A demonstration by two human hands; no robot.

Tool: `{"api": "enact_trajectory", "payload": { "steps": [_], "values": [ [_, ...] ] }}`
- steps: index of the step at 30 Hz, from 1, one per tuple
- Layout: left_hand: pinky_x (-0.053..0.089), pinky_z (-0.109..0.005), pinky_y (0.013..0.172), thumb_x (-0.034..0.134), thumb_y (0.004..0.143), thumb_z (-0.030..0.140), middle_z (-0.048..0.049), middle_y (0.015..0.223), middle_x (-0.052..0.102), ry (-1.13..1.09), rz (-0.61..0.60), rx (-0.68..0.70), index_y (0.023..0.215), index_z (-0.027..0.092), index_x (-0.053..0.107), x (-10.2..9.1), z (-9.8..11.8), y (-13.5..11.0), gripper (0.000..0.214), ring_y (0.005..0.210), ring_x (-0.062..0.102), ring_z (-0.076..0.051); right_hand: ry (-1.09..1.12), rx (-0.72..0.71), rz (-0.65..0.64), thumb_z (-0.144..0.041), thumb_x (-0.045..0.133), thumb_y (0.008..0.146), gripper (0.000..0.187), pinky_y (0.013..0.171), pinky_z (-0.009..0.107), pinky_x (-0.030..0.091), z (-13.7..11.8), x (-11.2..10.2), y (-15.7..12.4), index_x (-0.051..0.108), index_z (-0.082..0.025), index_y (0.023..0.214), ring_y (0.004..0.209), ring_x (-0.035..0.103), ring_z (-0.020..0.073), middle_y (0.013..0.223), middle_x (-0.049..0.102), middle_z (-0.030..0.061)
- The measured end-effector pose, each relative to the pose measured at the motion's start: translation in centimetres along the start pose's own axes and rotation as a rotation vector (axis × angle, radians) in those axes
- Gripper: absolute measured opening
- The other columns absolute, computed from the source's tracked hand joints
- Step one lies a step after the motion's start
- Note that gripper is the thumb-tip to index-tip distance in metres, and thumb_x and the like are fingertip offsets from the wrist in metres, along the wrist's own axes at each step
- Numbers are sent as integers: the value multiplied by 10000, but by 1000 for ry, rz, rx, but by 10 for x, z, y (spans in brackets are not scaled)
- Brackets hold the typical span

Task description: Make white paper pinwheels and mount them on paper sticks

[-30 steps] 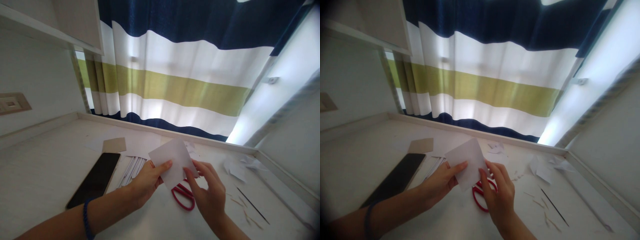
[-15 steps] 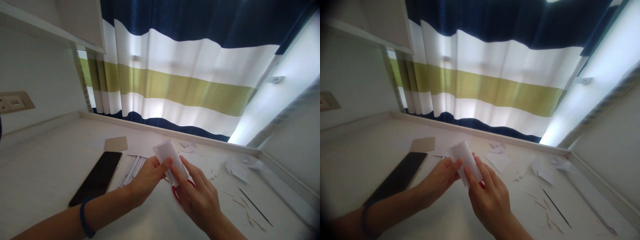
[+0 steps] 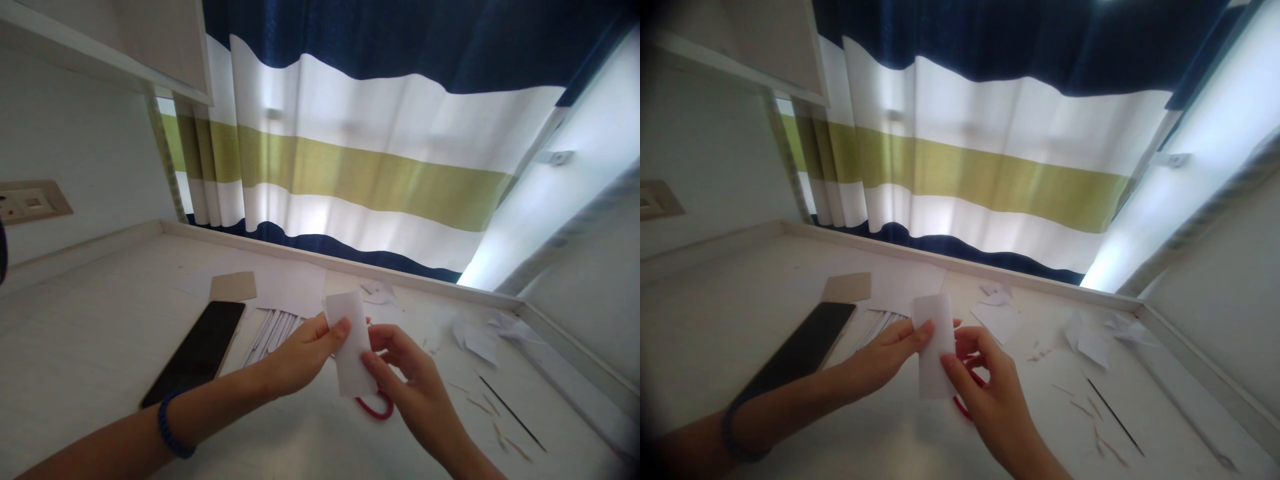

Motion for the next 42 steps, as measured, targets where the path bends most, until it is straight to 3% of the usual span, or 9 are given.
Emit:
{"api": "enact_trajectory", "payload": {
  "steps": [3,6,10,14,19,24,29,42],
  "values": [
    [426,-267,717,469,804,362,-68,885,663,25,-32,4,1002,127,609,0,-2,1,338,811,578,-179,254,132,-86,-339,600,725,194,583,281,472,8,11,1,557,-187,838,671,576,175,708,591,17],
    [439,-260,681,557,759,300,-76,869,665,-38,3,58,986,117,607,-3,1,4,296,791,586,-178,370,184,-63,-314,638,699,185,595,255,467,11,10,1,558,-183,803,678,584,159,714,614,10],
    [460,-254,663,607,722,238,-64,839,676,-138,54,93,948,129,620,-6,5,6,252,763,601,-168,402,194,-32,-296,635,708,176,572,236,465,11,6,2,554,-178,809,669,586,147,749,639,19],
    [468,-252,645,600,723,239,-51,778,686,-80,94,119,895,134,658,-9,8,4,209,705,604,-160,402,183,-65,-292,633,707,195,614,284,478,9,8,1,548,-177,840,708,591,173,766,632,29],
    [465,-273,658,606,707,263,-56,771,691,-16,43,84,868,139,676,-3,6,-1,214,718,616,-189,411,87,-26,-279,587,748,222,684,318,480,1,3,2,516,-208,946,798,582,190,913,619,48],
    [454,-246,621,614,695,272,-49,736,689,29,18,61,794,136,683,2,4,-4,182,674,611,-168,495,81,-16,-231,553,786,62,621,235,474,-2,1,1,557,-202,841,741,598,155,823,647,18],
    [453,-247,639,611,698,274,-54,753,689,12,6,55,812,133,681,3,4,-3,194,697,609,-171,541,87,-6,-209,555,789,64,582,194,461,-3,2,0,570,-209,851,700,596,128,804,656,0],
    [428,-218,578,604,706,246,-21,676,677,3,7,48,749,153,689,4,3,-3,132,620,588,-139,556,115,3,-216,570,776,61,599,236,476,0,3,2,574,-200,835,711,611,153,807,662,11]
  ]
}}
Point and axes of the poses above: each hand's wrist, its own y-axis towards the middle knuckle, its own x-axis out of the palm, z = x × y, the point moved 7 cm from there along y, towards the middle knuckle
